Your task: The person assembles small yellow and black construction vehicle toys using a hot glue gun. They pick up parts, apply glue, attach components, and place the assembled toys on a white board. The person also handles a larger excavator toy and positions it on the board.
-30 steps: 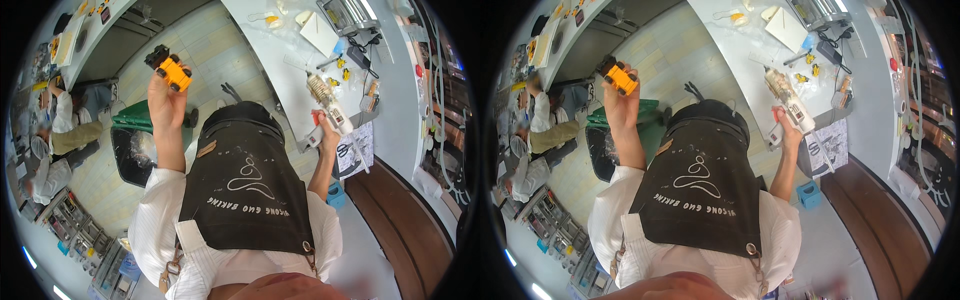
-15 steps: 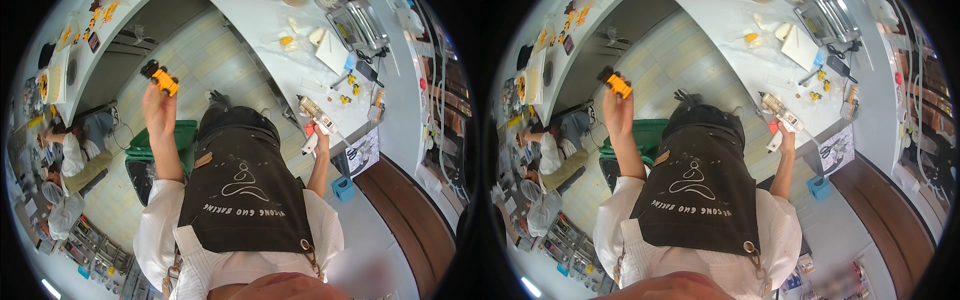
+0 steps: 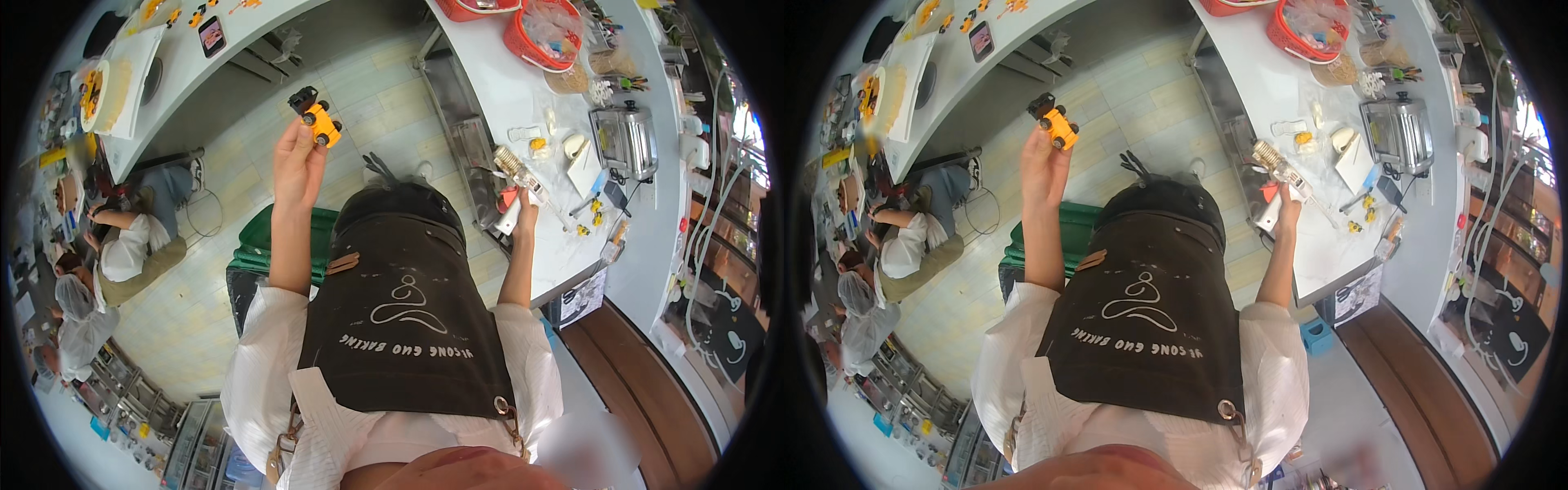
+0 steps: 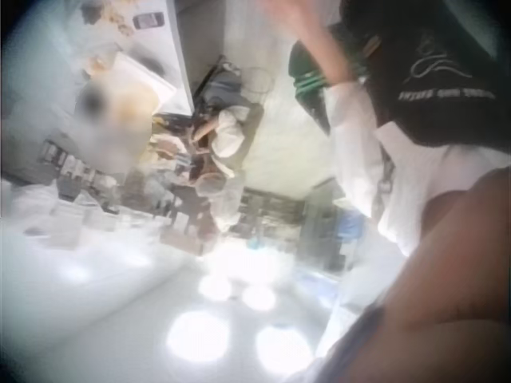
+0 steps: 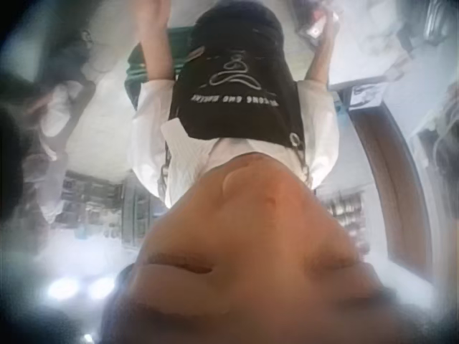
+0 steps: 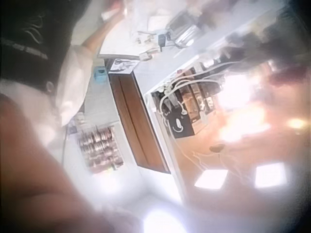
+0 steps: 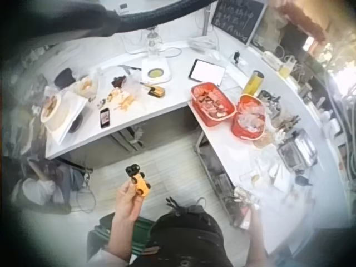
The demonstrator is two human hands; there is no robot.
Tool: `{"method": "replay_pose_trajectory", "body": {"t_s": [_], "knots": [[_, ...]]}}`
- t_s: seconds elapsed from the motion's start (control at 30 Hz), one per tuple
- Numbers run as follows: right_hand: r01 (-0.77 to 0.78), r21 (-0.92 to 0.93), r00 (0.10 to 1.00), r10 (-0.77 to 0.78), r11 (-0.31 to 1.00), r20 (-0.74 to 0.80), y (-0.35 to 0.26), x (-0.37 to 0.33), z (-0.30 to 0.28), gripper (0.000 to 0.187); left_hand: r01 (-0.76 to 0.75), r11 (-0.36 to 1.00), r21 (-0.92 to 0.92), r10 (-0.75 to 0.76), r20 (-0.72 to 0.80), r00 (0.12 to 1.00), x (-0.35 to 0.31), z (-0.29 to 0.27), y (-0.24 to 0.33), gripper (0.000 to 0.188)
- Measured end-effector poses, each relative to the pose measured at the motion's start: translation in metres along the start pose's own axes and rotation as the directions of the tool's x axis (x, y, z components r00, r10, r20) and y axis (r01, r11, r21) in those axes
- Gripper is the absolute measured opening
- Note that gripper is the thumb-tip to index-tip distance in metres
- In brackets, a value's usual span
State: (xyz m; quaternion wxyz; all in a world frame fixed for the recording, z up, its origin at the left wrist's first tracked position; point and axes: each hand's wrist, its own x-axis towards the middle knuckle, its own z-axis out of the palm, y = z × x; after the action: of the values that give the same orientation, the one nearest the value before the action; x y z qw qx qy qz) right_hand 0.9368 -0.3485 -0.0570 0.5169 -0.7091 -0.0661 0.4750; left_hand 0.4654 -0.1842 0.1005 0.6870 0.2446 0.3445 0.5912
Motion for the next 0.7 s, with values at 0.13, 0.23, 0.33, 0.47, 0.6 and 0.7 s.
{"method": "replay_pose_trajectory", "body": {"t_s": [0.13,0.23,0.33,0.47,0.6,0.7], "knots": [[0.091,0.086,0.994,-0.084,0.992,-0.074,0.016,0.071,-0.04,0.049,-0.024,1.0,0.008,0.024,-0.1,0.995,-0.005,-0.02,0.014,0.043],[0.136,0.177,0.986,-0.116,0.975,-0.12,0.012,0.104,-0.06,0.058,-0.044,0.999,0.031,0.048,-0.155,0.987,-0.005,-0.044,0.026,0.044],[0.124,0.173,0.983,-0.096,0.977,-0.159,0.003,0.127,-0.076,0.055,-0.086,0.995,-0.053,0.074,-0.193,0.978,0.008,-0.049,0.033,0.039],[0.103,0.124,0.97,-0.072,0.987,-0.231,0.006,0.15,-0.094,0.051,-0.101,0.986,-0.133,0.083,-0.136,0.987,0.044,-0.054,0.052,0.039],[0.084,-0.065,0.942,-0.101,0.994,-0.32,-0.012,0.17,-0.084,0.047,-0.15,0.973,-0.176,0.114,-0.201,0.973,0.066,-0.06,0.071,0.046],[0.069,-0.284,0.886,-0.19,0.956,-0.423,-0.025,0.174,-0.071,0.045,-0.212,0.965,-0.152,0.167,-0.26,0.951,0.08,-0.07,0.083,0.044]]}}
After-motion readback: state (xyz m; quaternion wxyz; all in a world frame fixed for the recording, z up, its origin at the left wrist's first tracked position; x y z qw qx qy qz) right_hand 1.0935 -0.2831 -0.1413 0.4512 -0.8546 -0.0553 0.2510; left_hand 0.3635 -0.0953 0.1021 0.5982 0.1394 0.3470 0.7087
